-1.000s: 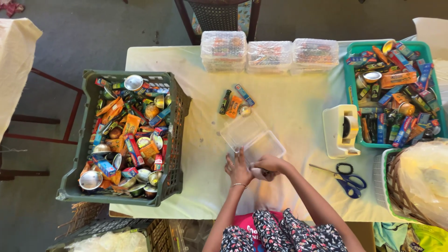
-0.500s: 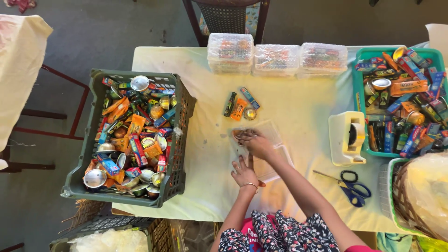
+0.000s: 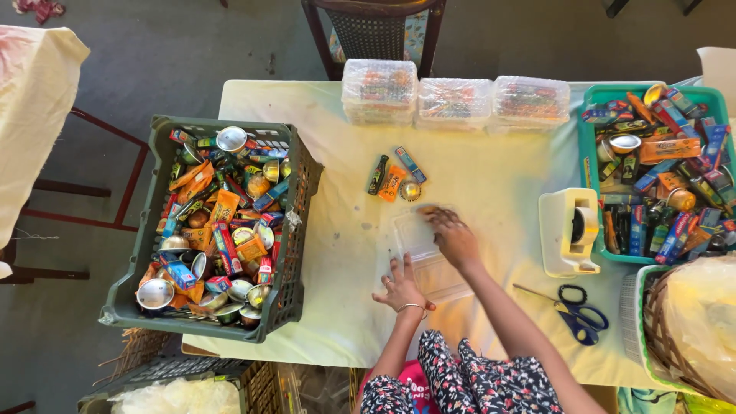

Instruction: Sorting small consumer goods and packaging them into plastic bags and boxes.

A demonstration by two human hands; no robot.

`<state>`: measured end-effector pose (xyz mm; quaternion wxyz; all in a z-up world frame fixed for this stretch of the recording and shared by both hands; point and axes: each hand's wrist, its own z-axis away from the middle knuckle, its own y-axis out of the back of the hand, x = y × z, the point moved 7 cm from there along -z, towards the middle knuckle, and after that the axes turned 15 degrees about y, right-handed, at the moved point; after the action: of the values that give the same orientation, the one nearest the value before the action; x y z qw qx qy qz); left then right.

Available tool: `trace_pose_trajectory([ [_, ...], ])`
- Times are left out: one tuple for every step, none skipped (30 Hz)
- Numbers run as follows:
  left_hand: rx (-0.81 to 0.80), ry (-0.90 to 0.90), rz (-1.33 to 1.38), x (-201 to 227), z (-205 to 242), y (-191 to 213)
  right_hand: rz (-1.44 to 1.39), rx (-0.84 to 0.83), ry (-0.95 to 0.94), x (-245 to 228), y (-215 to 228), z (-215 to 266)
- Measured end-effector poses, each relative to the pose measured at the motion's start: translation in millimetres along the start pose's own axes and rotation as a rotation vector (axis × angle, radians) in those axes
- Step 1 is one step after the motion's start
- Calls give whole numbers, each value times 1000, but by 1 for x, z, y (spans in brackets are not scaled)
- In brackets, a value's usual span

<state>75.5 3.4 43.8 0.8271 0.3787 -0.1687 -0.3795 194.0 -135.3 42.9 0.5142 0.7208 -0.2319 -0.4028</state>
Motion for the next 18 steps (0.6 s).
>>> trace_pose_trajectory([
  [-2,0,-3,1,-3,-7,-1,-1,-3,-11,-5,-1],
  [45,-5,4,1,-6,-11,40,63,-111,-14,-5,0],
  [93,-8,14,2,-9,-14,82,127,-218,-18,-5,2],
  [92,-8,13,1,-10,-15,82,126,-218,-21,-15,5],
  [76,-35,12,2,-11,-16,22,110,-138,-28,-27,3],
  [61,-62,11,3,-12,-17,-38,94,-57,-36,-39,2],
  [65,-64,10,0,-12,-14,-38,99,-57,-30,-33,-1],
  [53,-101,22,0,-12,-13,-175,42,131,-38,-33,-7],
  [37,-133,33,-3,-10,-13,-313,-20,320,-48,-32,-8],
  [38,-130,33,-5,-13,-17,-316,-20,322,-27,-35,-5],
  [45,-145,46,-5,-16,-20,-402,-89,300,-6,-44,-2],
  [53,-160,60,-5,-18,-22,-489,-158,279,15,-52,1],
  [55,-164,58,-6,-19,-24,-487,-154,277,14,-31,3],
  [46,-164,58,-7,-20,-26,-451,-72,303,13,-4,5],
  [39,-168,61,-5,-22,-26,-409,12,330,14,24,4],
  [44,-175,62,-7,-22,-24,-402,18,330,9,34,4],
  [57,-200,72,-7,-21,-23,-254,-183,129,17,29,8],
  [69,-225,83,-6,-21,-22,-103,-379,-75,28,26,16],
])
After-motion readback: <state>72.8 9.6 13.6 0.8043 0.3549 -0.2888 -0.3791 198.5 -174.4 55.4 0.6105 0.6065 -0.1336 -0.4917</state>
